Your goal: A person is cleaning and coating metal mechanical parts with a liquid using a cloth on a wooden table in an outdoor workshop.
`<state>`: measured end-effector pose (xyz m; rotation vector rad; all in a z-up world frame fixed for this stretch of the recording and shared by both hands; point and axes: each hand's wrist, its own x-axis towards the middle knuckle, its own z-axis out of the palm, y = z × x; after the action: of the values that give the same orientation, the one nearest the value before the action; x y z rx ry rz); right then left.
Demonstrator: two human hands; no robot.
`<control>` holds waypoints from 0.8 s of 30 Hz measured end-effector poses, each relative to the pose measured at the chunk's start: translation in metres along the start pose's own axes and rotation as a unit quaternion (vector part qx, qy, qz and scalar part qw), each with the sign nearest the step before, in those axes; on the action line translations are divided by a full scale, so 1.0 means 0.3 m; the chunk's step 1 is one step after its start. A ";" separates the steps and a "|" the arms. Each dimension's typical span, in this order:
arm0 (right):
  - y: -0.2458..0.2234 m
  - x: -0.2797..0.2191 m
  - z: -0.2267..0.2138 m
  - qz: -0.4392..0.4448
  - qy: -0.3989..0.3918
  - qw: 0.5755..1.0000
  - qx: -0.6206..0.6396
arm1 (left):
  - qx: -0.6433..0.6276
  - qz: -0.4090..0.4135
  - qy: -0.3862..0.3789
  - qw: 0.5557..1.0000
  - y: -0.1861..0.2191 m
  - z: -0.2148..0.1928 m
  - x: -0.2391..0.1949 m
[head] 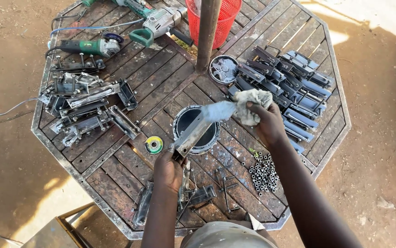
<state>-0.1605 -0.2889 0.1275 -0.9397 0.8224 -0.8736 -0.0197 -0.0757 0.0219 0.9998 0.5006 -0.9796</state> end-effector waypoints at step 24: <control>0.107 -0.141 -0.099 -0.129 -0.026 0.967 -0.220 | -0.057 -0.126 -0.028 0.990 -0.011 0.004 0.090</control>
<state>-0.1955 -0.2505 0.0961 -1.4792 0.8796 -0.9005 -0.0092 -0.0894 0.0011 0.8159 0.6393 -1.1867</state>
